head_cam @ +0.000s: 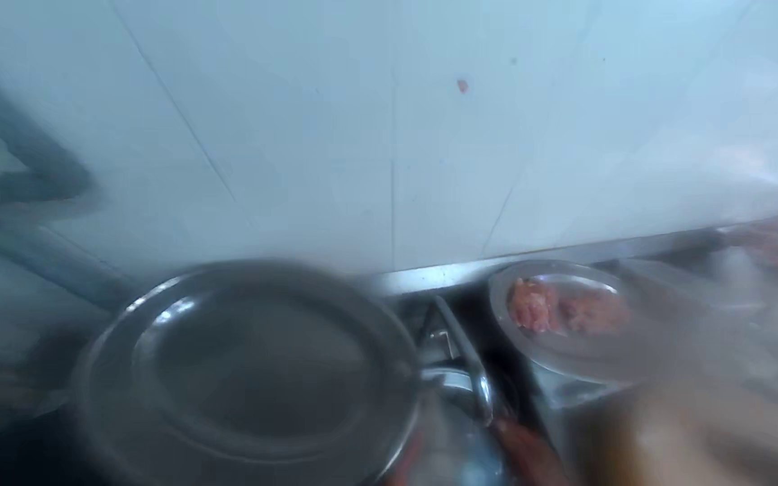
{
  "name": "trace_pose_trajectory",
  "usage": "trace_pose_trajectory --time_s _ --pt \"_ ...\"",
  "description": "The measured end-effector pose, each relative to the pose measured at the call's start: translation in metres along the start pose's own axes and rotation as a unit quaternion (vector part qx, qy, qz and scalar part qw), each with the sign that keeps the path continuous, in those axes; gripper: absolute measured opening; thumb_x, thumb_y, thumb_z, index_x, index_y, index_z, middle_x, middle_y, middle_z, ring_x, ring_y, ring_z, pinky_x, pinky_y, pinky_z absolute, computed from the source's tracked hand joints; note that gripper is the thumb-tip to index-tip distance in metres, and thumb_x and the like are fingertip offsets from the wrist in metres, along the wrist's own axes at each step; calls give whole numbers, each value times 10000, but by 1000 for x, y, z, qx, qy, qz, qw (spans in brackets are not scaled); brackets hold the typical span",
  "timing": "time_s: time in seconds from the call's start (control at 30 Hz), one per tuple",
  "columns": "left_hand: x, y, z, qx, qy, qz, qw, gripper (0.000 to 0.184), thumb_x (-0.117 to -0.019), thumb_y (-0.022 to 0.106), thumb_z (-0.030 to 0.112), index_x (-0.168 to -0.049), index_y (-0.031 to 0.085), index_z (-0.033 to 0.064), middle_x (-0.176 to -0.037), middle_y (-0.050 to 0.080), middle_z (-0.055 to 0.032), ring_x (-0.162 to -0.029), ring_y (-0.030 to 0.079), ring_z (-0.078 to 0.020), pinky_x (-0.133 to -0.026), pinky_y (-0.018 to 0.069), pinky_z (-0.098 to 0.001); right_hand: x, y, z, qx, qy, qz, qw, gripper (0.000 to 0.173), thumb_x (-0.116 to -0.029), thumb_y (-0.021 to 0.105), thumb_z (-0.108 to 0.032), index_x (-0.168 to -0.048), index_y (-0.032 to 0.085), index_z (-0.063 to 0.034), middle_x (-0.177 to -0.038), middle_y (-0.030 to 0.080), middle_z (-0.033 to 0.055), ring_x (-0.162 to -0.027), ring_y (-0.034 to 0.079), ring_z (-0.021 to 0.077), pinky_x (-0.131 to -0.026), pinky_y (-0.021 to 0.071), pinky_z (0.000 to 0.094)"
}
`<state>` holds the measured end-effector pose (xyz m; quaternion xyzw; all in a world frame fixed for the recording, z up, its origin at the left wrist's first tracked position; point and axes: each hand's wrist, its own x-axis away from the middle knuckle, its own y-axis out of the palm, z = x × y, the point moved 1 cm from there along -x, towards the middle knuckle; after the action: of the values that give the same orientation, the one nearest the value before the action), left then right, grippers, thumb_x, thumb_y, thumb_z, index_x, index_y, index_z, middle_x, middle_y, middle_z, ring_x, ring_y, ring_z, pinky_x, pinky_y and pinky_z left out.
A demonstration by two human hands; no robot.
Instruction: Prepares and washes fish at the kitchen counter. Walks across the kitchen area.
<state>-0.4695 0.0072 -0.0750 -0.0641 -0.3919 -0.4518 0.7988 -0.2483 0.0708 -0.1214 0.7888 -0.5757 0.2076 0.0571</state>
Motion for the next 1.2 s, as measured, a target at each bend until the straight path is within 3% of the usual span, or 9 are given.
trace_pose_trajectory --time_s 0.1,0.2,0.3,0.43,0.53,0.63,0.9,1.0,1.2 --pt "-37 7 -22 -11 35 20 999 446 -972 694 251 -1321 604 -12 -1233 691 -146 -1129 671 -216 -982 567 -430 13 16 -22 -170 67 -45 982 559 -1011 615 -316 -1499 474 -82 -1206 701 110 -990 709 215 -813 617 422" --pt "-40 5 -38 1 49 16 999 524 -876 809 211 -1303 601 -9 -1140 719 -167 -1039 710 -251 -913 605 -460 4 41 -25 -237 122 12 964 465 -925 735 -209 -1311 568 -11 -1002 744 129 -879 737 218 -813 635 418" --pt "-20 0 -46 6 50 -20 999 618 -820 840 103 -1331 525 -45 -1113 718 -199 -998 728 -291 -889 621 -484 -10 49 -17 -277 147 62 947 390 -984 687 -270 -1247 617 9 -936 744 154 -823 741 234 -754 642 421" --pt "-30 13 -57 42 0 52 998 496 -940 741 263 -1319 576 -12 -1103 721 -188 -975 724 -286 -844 623 -493 -2 48 -9 -148 77 6 986 658 -877 806 -206 -1436 501 -42 -1151 724 114 -986 729 189 -864 633 385" --pt "-40 26 -55 110 -37 77 990 449 -1018 617 370 -1317 590 36 -1124 707 -160 -988 707 -269 -827 610 -481 5 31 -17 123 -81 -50 988 1064 -805 869 -412 -1618 264 -86 -1583 438 118 -1383 516 147 -1111 498 356" --pt "-42 35 -49 41 -20 109 993 520 -1011 628 401 -1380 549 42 -1249 666 -160 -1118 669 -266 -917 586 -490 1 14 -14 291 -206 -68 932 907 -775 854 -544 -1550 463 -280 -1698 126 230 -1554 252 336 -1186 424 467" --pt "-29 39 -15 -36 -15 8 999 459 -1062 531 375 -1314 510 -7 -1061 689 -176 -912 722 -284 -747 638 -465 -25 22 -19 295 -221 -55 928 444 -1050 508 -483 -1288 706 -164 -1306 692 55 -1216 647 202 -1055 523 447" --pt "-24 37 -22 5 -6 -65 998 460 -1075 514 323 -1391 469 -10 -1177 674 -194 -1024 712 -315 -837 636 -505 -27 20 -27 319 -134 -98 933 476 -1076 426 -488 -1316 658 -150 -1051 733 102 -941 720 258 -858 588 507" --pt "-25 18 -30 13 20 -124 992 404 -1063 509 218 -1381 477 -28 -1178 677 -187 -1048 701 -290 -905 611 -484 -28 7 -50 371 -74 -298 876 676 -1011 605 -433 -1567 360 -137 -1048 706 179 -964 707 349 -890 563 588"
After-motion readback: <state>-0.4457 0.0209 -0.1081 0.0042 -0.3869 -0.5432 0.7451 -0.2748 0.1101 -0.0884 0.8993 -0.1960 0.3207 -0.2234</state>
